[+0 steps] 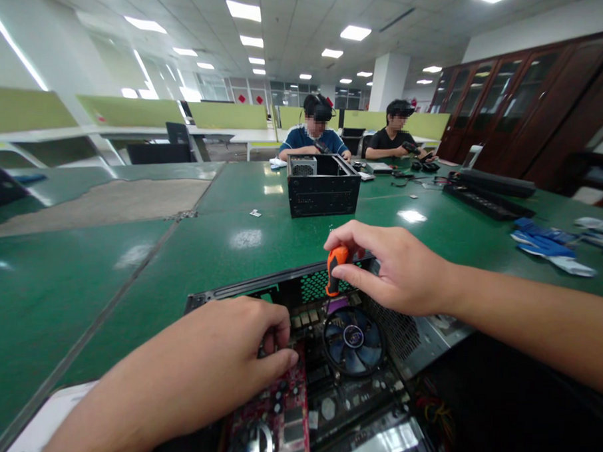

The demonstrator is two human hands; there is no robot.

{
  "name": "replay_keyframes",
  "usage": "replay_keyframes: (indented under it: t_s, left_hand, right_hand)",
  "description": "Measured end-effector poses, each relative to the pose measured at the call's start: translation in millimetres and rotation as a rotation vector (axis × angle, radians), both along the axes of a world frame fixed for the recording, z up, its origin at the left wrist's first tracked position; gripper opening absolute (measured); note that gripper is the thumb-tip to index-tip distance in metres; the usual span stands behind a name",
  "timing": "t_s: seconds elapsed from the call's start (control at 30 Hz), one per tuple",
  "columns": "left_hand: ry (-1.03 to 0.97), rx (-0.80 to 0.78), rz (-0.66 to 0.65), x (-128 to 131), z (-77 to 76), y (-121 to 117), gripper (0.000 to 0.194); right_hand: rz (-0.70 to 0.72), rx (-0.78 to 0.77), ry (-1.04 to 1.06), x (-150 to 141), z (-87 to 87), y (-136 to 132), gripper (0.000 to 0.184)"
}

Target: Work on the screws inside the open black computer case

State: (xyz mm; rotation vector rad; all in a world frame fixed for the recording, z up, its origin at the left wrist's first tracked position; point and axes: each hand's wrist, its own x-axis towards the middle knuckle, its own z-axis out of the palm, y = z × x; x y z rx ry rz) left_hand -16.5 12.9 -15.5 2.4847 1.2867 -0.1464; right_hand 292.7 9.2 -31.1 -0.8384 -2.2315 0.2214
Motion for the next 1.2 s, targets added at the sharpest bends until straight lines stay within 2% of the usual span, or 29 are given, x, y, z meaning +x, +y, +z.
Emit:
replay_keyframes:
  t_s: [0.37, 0.57, 0.67, 0.7, 0.83, 1.0, 1.07, 1.2]
  left_hand:
    - [0.066, 0.002, 0.004, 2.0, -0.7, 0.5, 0.018]
    - [0.068, -0.003, 0.021, 4.1, 0.0, -0.2, 0.019]
    - [0.055, -0.004, 0.019, 4.2, -0.6, -0.2, 0.017]
    - [0.044, -0.003, 0.019, 4.1, -0.9, -0.1, 0.017]
    - [0.048, -0.004, 0.022, 3.9, -0.3, 0.0, 0.017]
    - [0.076, -0.015, 0.028, 4.9, 2.0, -1.3, 0.018]
    - [0.096, -0.02, 0.03, 4.5, 1.6, -1.3, 0.018]
    - [0.062, -0.014, 0.021, 1.8, -1.2, 0.1, 0.018]
  right_hand:
    - [-0.027, -0.06, 0.008, -1.9, 0.0, 1.2, 0.015]
    - [-0.048, -0.108, 0.016, -3.5, 0.4, 1.4, 0.024]
    - [-0.031, -0.087, -0.003, -2.7, 0.3, 1.6, 0.017]
    - [-0.018, -0.066, -0.021, -2.2, 0.2, 1.8, 0.015]
    - [0.033, 0.038, -0.103, 0.1, 0.9, 1.2, 0.032]
    - [0.137, 0.202, 0.046, 3.7, 7.4, -5.8, 0.018]
    - [0.219, 0.193, 0.077, 5.1, 9.3, -8.5, 0.016]
    - [0.404, 0.094, -0.002, 6.2, 8.8, -9.2, 0.018]
